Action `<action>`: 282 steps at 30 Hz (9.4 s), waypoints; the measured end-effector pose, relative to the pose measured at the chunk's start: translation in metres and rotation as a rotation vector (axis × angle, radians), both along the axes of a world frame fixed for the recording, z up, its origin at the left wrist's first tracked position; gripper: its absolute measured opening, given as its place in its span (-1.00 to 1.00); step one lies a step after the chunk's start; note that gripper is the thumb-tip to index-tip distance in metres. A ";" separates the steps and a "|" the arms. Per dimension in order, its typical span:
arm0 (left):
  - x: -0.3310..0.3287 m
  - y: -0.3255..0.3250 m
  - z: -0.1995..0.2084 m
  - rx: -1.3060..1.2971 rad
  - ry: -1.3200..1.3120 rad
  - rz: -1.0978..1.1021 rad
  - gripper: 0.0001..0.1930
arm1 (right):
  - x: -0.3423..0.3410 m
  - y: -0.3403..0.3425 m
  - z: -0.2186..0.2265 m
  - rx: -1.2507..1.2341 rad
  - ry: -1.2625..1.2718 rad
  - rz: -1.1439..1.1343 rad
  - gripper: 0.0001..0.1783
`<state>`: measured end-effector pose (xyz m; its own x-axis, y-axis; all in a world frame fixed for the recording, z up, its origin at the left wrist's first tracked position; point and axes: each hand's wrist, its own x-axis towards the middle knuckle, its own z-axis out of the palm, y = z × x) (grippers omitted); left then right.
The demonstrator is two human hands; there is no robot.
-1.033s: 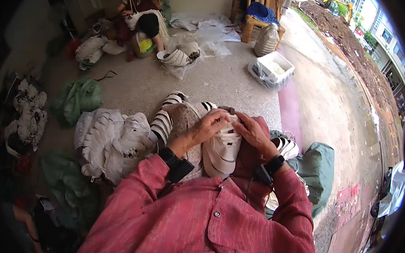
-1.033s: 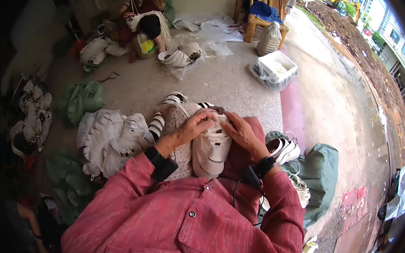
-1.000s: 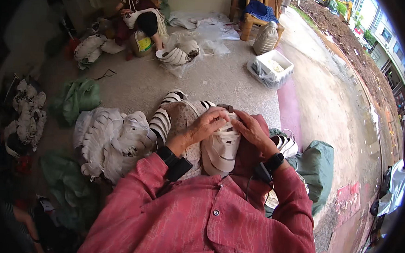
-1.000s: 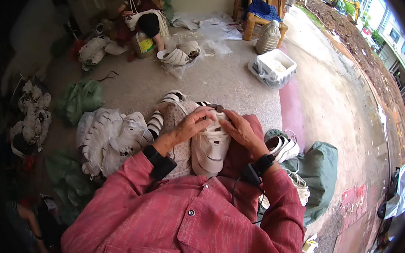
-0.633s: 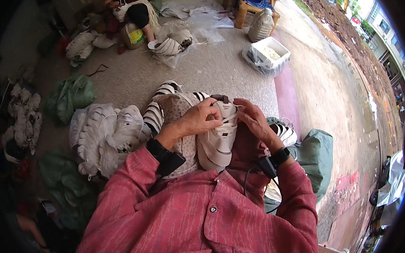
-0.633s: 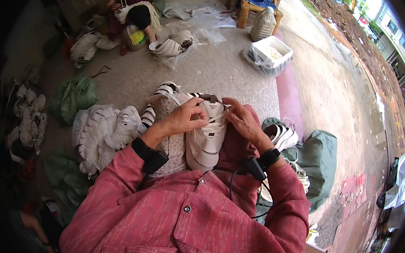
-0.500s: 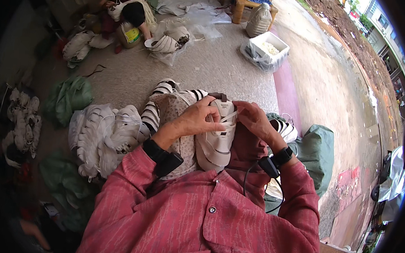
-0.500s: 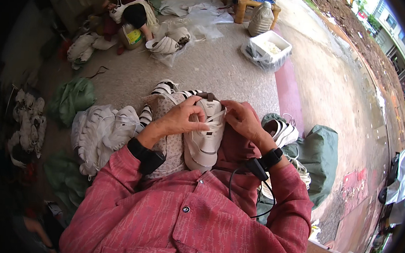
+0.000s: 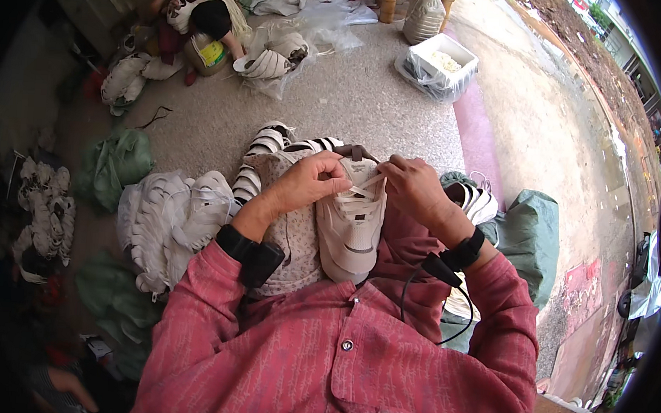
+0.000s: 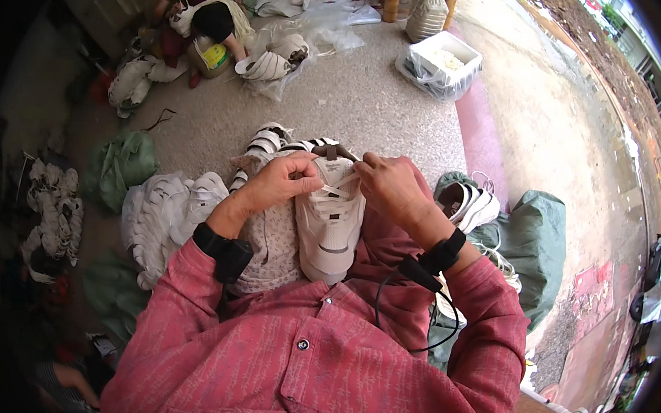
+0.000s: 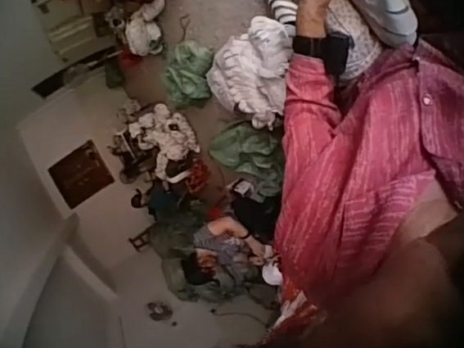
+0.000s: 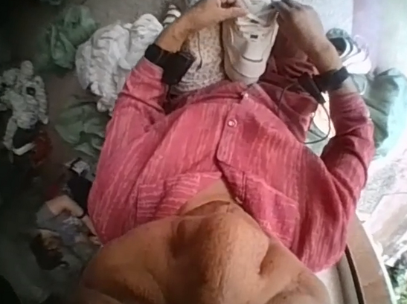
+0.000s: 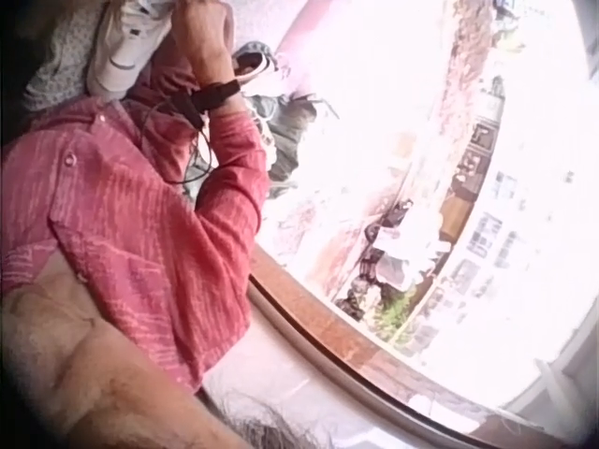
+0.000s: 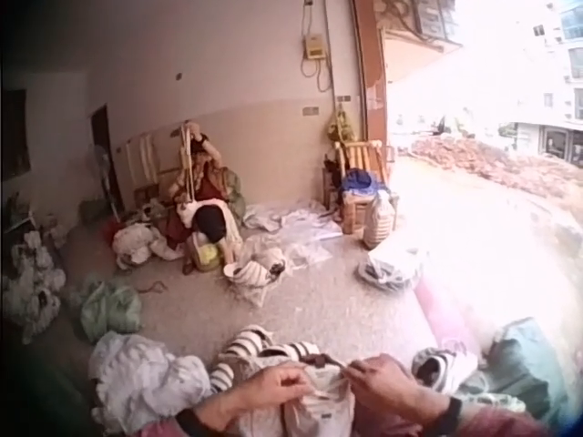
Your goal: Insert laces into a shoe and adjust them.
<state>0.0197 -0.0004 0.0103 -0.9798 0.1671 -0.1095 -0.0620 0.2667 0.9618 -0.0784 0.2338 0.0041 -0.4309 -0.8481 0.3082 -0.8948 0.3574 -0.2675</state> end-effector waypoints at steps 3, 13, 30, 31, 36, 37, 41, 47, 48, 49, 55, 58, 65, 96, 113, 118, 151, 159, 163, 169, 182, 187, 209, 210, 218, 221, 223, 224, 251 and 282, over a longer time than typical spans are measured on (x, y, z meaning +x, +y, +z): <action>0.003 0.002 0.005 -0.170 0.067 -0.033 -0.78 | 0.004 -0.001 0.024 -0.096 0.166 0.034 -0.87; 0.007 0.005 0.000 -0.231 0.118 0.007 -0.79 | -0.010 -0.008 0.053 -0.076 -1.364 -0.005 -0.75; 0.016 0.008 0.000 0.047 0.203 0.037 -0.77 | -0.014 -0.014 0.045 -0.246 -0.177 0.266 -0.79; 0.018 0.011 0.010 0.041 0.204 0.041 -0.77 | -0.003 -0.012 0.042 -0.196 -0.202 0.267 -0.78; 0.021 0.018 0.063 0.312 0.155 -0.016 -0.76 | 0.022 0.004 0.066 -0.162 -0.854 0.412 -0.74; 0.018 0.014 0.068 0.371 0.044 -0.029 -0.73 | 0.025 0.008 0.077 -0.226 -1.239 0.430 -0.71; 0.003 0.009 0.024 -0.176 0.128 0.141 -0.78 | 0.023 0.046 0.103 -0.677 -1.336 0.442 -0.70; -0.006 0.034 0.003 -0.678 0.327 0.142 -0.79 | -0.003 0.131 0.095 -1.227 -1.158 0.143 -0.81; -0.007 0.036 0.002 -0.677 0.401 0.126 -0.80 | -0.006 0.146 0.089 -1.362 -1.208 0.095 -0.82; -0.009 0.036 0.001 -0.676 0.476 0.111 -0.80 | -0.013 0.164 0.080 -1.453 -1.301 0.143 -0.82; 0.000 0.032 0.003 -0.040 0.084 0.020 -0.87 | -0.043 0.228 -0.003 -1.830 -1.606 -0.352 -0.78; 0.014 0.027 0.027 0.432 -0.006 -0.007 -0.83 | -0.055 0.252 -0.033 -1.828 -1.611 -0.319 -0.78; 0.085 -0.086 0.081 0.822 0.471 0.409 -0.66 | -0.036 0.191 0.010 -1.412 -1.086 -0.678 -0.78; 0.022 0.024 -0.002 -0.544 0.532 0.209 -0.87 | 0.043 -0.019 0.000 -0.257 -0.358 -0.137 -0.90; 0.021 0.031 0.004 -0.703 0.260 0.300 -0.83 | 0.023 -0.037 0.035 -0.111 -0.033 -0.039 -0.39; 0.019 0.035 0.001 -0.683 0.280 0.277 -0.89 | -0.026 -0.037 0.017 -0.036 -0.625 0.114 -0.39; 0.048 -0.095 0.059 -1.019 0.728 0.817 -0.92 | -0.030 -0.023 0.018 -0.016 -1.133 0.138 -0.62; 0.132 -0.222 0.004 -0.113 0.349 1.317 -0.81 | -0.029 -0.027 0.010 -0.091 -1.237 0.115 -0.57; 0.117 -0.140 -0.007 -0.066 0.040 1.034 -0.69 | -0.030 -0.022 0.017 -0.053 -1.167 0.132 -0.56; 0.084 -0.024 0.023 -0.031 0.297 0.439 -0.56 | -0.027 -0.034 0.014 0.052 -1.044 0.192 -0.51; 0.031 0.023 -0.003 -0.135 0.305 0.258 -0.83 | -0.021 -0.028 -0.002 -0.269 -1.556 0.162 -0.73; 0.029 0.033 -0.010 -0.311 0.512 0.300 -0.84 | -0.026 -0.027 -0.014 -0.315 -1.557 0.191 -0.72; 0.045 0.025 -0.009 -0.206 0.254 0.296 -0.78 | -0.017 -0.028 0.001 -0.290 -1.569 0.140 -0.70; 0.043 0.027 -0.009 -0.206 0.357 0.282 -0.80 | -0.017 -0.027 0.001 -0.292 -1.563 0.132 -0.71; 0.045 0.038 -0.006 -0.200 0.381 0.420 -0.86 | -0.020 -0.027 -0.006 -0.302 -1.561 0.128 -0.70; 0.043 0.037 -0.013 -0.190 0.362 0.436 -0.86 | -0.018 -0.028 -0.004 -0.302 -1.562 0.131 -0.70; 0.043 0.038 -0.016 -0.152 0.362 0.444 -0.86 | -0.017 -0.028 -0.001 -0.303 -1.568 0.131 -0.70; 0.044 0.038 -0.016 -0.060 0.308 0.438 -0.87 | -0.017 -0.029 0.000 -0.301 -1.572 0.135 -0.70; 0.036 0.056 -0.022 -0.053 0.198 0.457 -0.88 | -0.032 -0.024 -0.009 -0.126 -1.491 0.392 -0.36; -0.009 0.005 -0.021 0.173 -0.026 0.021 -0.40 | 0.037 0.003 -0.001 -0.553 -0.802 -0.173 -0.81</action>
<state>0.0106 0.0049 -0.0103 -0.9806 0.1649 -0.1063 -0.0915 0.0952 0.9912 -0.0415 0.2369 0.0031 -0.7895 -0.5788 0.2043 -0.3225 0.1081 -0.9404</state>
